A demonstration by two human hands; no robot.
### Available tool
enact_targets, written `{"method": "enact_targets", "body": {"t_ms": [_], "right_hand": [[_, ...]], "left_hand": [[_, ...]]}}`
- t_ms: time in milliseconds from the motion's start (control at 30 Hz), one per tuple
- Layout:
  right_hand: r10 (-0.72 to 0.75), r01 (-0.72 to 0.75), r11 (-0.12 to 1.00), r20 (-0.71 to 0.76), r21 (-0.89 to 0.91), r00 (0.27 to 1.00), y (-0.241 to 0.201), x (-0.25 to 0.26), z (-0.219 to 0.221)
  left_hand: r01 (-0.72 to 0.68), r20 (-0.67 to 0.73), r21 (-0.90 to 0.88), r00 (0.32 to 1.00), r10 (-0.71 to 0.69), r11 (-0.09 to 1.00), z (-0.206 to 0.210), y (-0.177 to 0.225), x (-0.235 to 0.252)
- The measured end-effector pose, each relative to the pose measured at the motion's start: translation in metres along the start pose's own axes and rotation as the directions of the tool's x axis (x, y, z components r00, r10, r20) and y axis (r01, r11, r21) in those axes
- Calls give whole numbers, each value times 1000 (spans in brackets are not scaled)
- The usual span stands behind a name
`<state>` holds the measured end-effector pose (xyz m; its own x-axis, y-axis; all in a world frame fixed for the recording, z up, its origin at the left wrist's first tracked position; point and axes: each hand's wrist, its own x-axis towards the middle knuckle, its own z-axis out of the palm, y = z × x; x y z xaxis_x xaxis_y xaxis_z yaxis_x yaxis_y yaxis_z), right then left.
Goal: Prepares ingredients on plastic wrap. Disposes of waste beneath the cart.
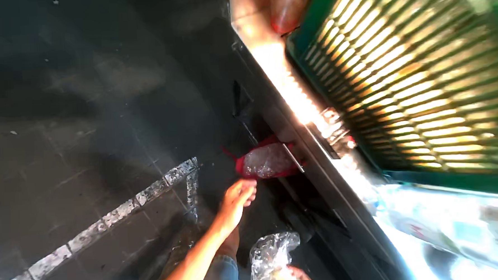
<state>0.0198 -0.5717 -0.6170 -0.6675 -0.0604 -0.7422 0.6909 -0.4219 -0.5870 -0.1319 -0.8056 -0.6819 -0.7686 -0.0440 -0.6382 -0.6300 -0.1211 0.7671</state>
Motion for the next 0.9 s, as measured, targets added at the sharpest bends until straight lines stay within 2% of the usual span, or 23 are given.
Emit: {"method": "enact_targets", "body": {"t_ms": [33,100,167,200,267,333,367,400,467,533,600,633,700,733,767,800,833,867,900], "right_hand": [[-14,14,1000,15,10,1000,-9,-4,3],[-48,48,999,52,-15,997,-29,-18,10],[-92,104,990,118,-94,989,-51,-38,16],[-115,137,983,169,-126,979,-62,-48,16],[-161,207,965,258,-162,953,-81,-74,12],[-231,278,947,260,-161,938,-98,-97,0],[-271,307,940,219,-151,937,-104,-108,-11],[-308,329,935,160,-133,938,-107,-118,-23],[-355,357,932,29,-61,934,-113,-138,-49],[-382,387,921,-92,44,919,-124,-150,-71],[-394,421,885,-161,200,905,-135,-167,-86],[-420,445,853,-147,274,896,-143,-179,-88],[-552,516,788,15,337,834,-158,-210,-82],[-628,580,765,128,279,767,-164,-225,-72],[-686,674,726,220,138,694,-169,-239,-57],[-716,765,639,304,-76,628,-173,-247,-40],[-718,803,508,363,-312,595,-172,-246,-26],[-704,767,406,366,-496,609,-167,-238,-15],[-676,690,401,315,-602,667,-160,-226,-6]], "left_hand": [[72,110,63,991,-78,995,-4,11,-26],[180,314,207,919,-239,962,-2,39,-79],[177,400,321,865,-302,930,11,64,-125],[148,387,345,877,-284,927,18,73,-144],[66,269,281,952,-145,957,30,91,-178],[-137,81,208,989,123,968,42,113,-206],[-269,-27,249,958,284,930,49,123,-220],[-384,-107,343,891,441,857,55,131,-234],[-529,-144,541,708,692,654,65,139,-261],[-591,-130,633,555,822,500,78,145,-281],[-613,-105,670,480,871,419,92,147,-297],[-620,-91,677,464,881,397,100,146,-304],[-647,-57,658,466,883,384,119,144,-314],[-658,-26,641,496,868,395,129,143,-319],[-673,15,604,545,838,426,138,141,-324],[-693,49,541,591,805,476,146,137,-328],[-713,72,461,624,778,529,153,131,-331],[-736,83,386,629,773,557,160,124,-333],[-763,97,347,608,788,546,165,114,-335]]}}
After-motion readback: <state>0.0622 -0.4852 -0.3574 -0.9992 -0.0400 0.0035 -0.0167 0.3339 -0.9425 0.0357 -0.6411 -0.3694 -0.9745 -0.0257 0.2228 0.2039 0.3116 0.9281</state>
